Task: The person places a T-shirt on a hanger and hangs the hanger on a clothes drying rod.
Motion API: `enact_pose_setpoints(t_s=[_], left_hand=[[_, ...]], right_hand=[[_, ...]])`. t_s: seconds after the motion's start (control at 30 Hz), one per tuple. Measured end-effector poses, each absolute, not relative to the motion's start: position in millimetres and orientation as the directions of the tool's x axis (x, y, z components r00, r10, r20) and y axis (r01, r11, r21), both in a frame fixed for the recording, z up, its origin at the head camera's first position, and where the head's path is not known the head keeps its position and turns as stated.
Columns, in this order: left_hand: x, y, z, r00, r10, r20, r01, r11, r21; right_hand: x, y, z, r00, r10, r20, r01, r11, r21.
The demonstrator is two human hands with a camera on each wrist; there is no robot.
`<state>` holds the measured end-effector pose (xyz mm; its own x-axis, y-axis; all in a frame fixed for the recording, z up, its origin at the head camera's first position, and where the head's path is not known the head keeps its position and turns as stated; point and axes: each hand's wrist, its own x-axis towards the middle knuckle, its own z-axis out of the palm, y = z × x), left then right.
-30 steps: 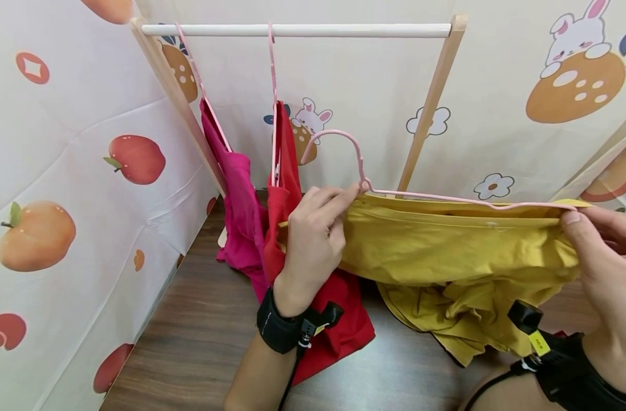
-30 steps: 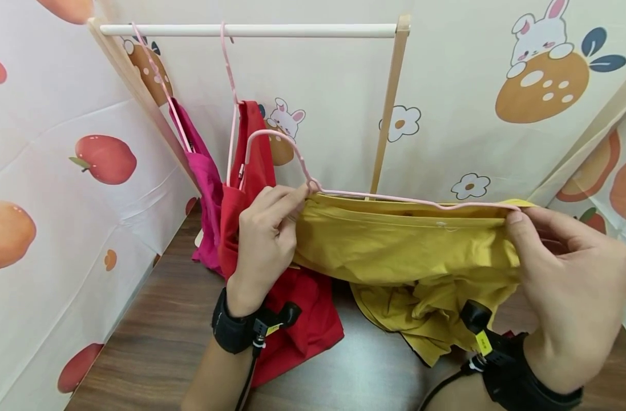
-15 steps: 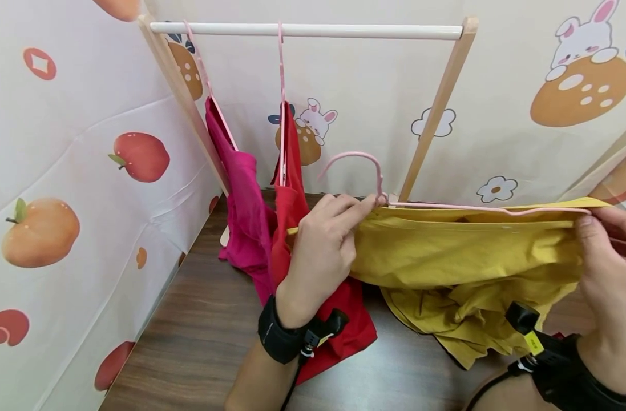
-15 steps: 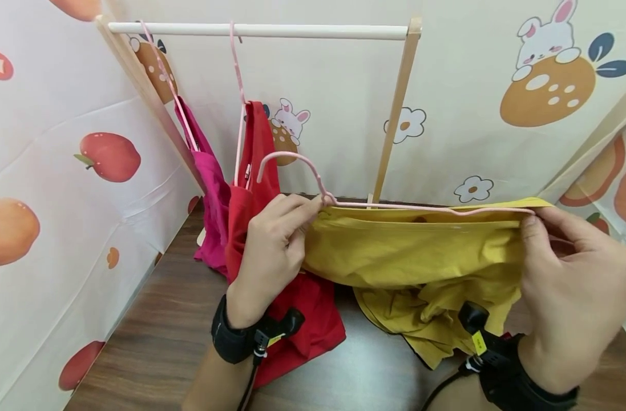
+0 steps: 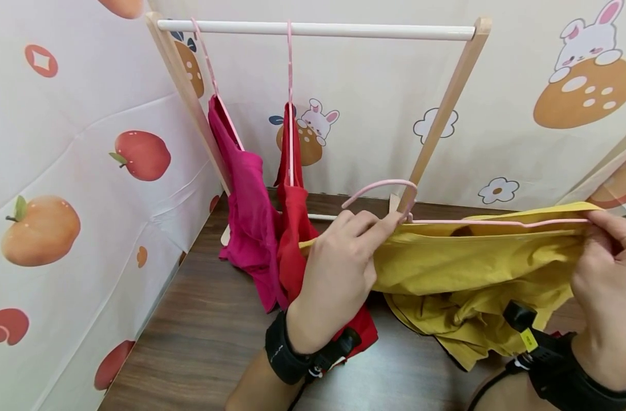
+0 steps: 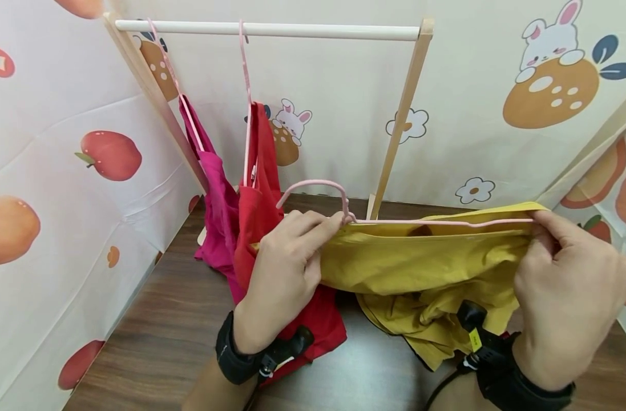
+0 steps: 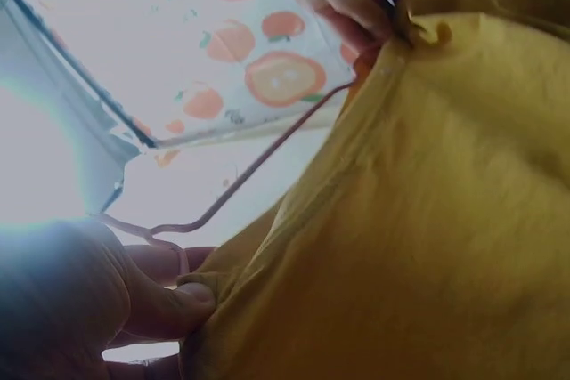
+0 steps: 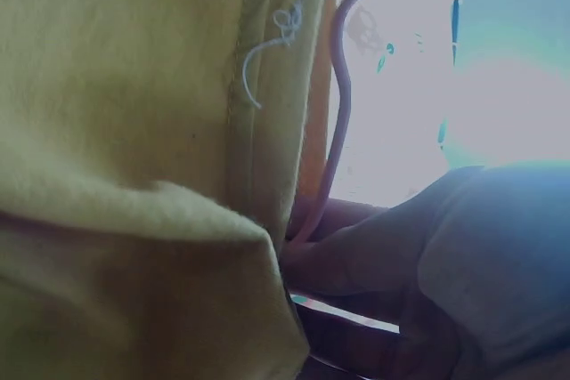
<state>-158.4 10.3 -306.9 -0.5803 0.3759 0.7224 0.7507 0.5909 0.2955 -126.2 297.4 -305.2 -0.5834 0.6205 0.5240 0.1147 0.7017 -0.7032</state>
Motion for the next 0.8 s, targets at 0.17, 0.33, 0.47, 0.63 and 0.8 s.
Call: enact_pose_setpoints(t_s=[0.17, 0.33, 0.47, 0.63, 0.8], left_hand=[[-146, 19, -306, -0.584, 0.417, 0.697, 0.741, 0.623, 0.248], [-138, 25, -307, -0.581, 0.469, 0.665, 0.736, 0.653, 0.182], [-136, 27, -308, -0.578, 0.478, 0.662, 0.74, 0.649, 0.177], [-145, 24, -308, -0.6, 0.425, 0.678, 0.739, 0.618, 0.267], [-158, 19, -310, -0.619, 0.379, 0.688, 0.726, 0.61, 0.317]], right_hand=[[-132, 300, -305, -0.593, 0.666, 0.453, 0.233, 0.68, -0.695], [-140, 306, -304, -0.617, 0.704, 0.351, 0.309, 0.627, -0.716], [-144, 308, -302, -0.618, 0.742, 0.259, 0.341, 0.55, -0.763], [-146, 312, -302, -0.543, 0.8, 0.254, 0.209, 0.421, -0.882], [-141, 313, -305, -0.513, 0.782, 0.354, 0.115, 0.472, -0.874]])
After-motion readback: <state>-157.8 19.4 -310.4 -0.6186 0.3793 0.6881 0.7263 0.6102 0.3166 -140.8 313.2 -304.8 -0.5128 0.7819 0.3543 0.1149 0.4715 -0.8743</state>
